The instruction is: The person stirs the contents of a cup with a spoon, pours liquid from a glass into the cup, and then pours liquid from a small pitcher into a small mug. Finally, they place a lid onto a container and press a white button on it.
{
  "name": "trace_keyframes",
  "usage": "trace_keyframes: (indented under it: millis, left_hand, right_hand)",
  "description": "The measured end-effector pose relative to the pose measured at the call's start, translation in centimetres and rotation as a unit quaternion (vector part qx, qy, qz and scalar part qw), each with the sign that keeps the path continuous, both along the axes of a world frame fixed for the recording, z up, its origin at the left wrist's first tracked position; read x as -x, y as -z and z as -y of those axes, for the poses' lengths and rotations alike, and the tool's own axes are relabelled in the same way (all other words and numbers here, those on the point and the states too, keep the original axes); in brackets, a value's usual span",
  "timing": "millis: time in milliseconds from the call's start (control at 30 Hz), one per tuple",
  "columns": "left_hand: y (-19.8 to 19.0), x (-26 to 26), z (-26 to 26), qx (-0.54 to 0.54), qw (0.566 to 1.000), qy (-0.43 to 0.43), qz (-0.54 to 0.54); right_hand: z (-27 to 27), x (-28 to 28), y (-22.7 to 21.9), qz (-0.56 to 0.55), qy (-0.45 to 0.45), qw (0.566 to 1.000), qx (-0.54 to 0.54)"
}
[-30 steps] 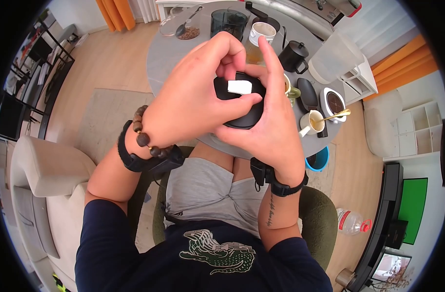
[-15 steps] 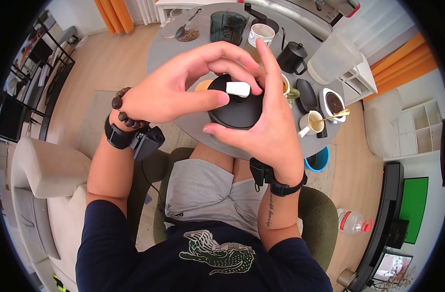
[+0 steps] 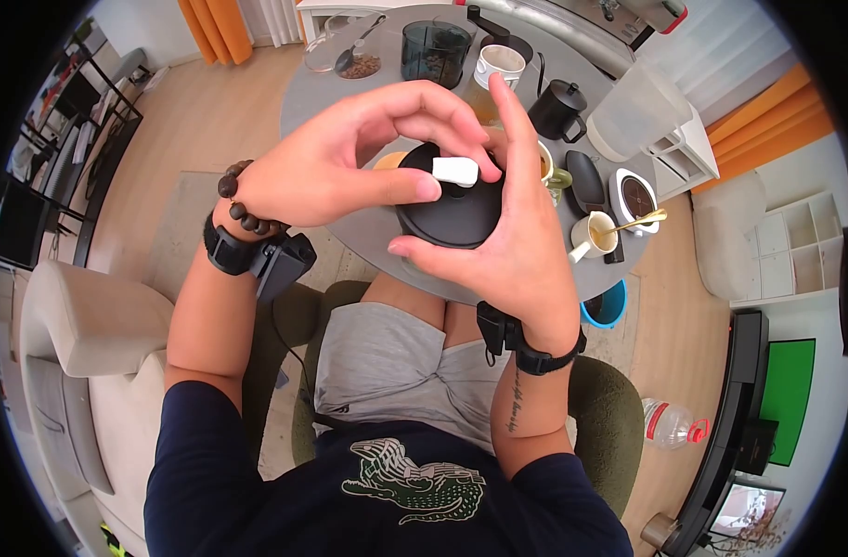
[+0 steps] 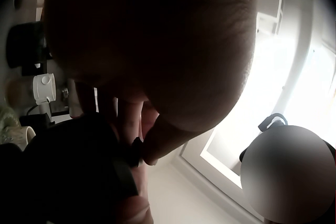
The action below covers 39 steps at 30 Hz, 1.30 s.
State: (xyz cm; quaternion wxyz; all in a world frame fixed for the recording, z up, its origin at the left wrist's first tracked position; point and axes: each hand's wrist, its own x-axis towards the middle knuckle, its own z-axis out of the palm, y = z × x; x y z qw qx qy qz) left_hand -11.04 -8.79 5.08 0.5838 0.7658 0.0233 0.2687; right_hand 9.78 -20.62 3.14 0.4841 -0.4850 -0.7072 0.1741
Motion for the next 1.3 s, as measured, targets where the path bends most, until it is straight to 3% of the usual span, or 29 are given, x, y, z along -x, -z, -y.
trace_keyframes:
  millis: [267, 367, 567, 733, 867, 933, 1033, 1300]
  left_hand:
    - [0.3, -0.1, -0.3, 0.059, 0.998, 0.005, 0.002]
    - [0.3, -0.5, -0.2, -0.008, 1.000, -0.029, 0.001]
    - [0.5, -2.1, 1.9, -0.110, 0.983, -0.144, 0.032]
    - [0.0, -3.2, 4.4, -0.183, 0.942, -0.279, -0.030]
    - [0.1, -3.1, 4.1, -0.170, 0.948, -0.266, -0.028]
    - [0.2, -2.8, 3.1, -0.123, 0.979, -0.161, 0.019]
    - [0.0, -1.8, 2.2, -0.064, 0.991, -0.112, 0.024]
    - [0.0, -1.9, 1.8, -0.088, 0.986, -0.142, 0.002]
  right_hand:
    - [0.1, 0.0, -0.2, 0.003, -0.001, 1.000, 0.005]
    - [-0.1, -0.1, 0.2, -0.003, -0.006, 1.000, 0.000]
    - [-0.1, -0.1, 0.1, 0.001, -0.005, 1.000, -0.005]
    - [-0.1, -0.3, 0.1, 0.002, -0.004, 1.000, 0.007]
    - [0.0, -0.3, -0.1, 0.011, -0.002, 1.000, 0.014]
    - [-0.1, -0.3, -0.1, 0.014, -0.002, 1.000, 0.009]
    - [-0.1, -0.2, 0.0, -0.003, -0.012, 1.000, 0.004]
    - [-0.2, -0.2, 0.1, 0.004, -0.008, 1.000, -0.010]
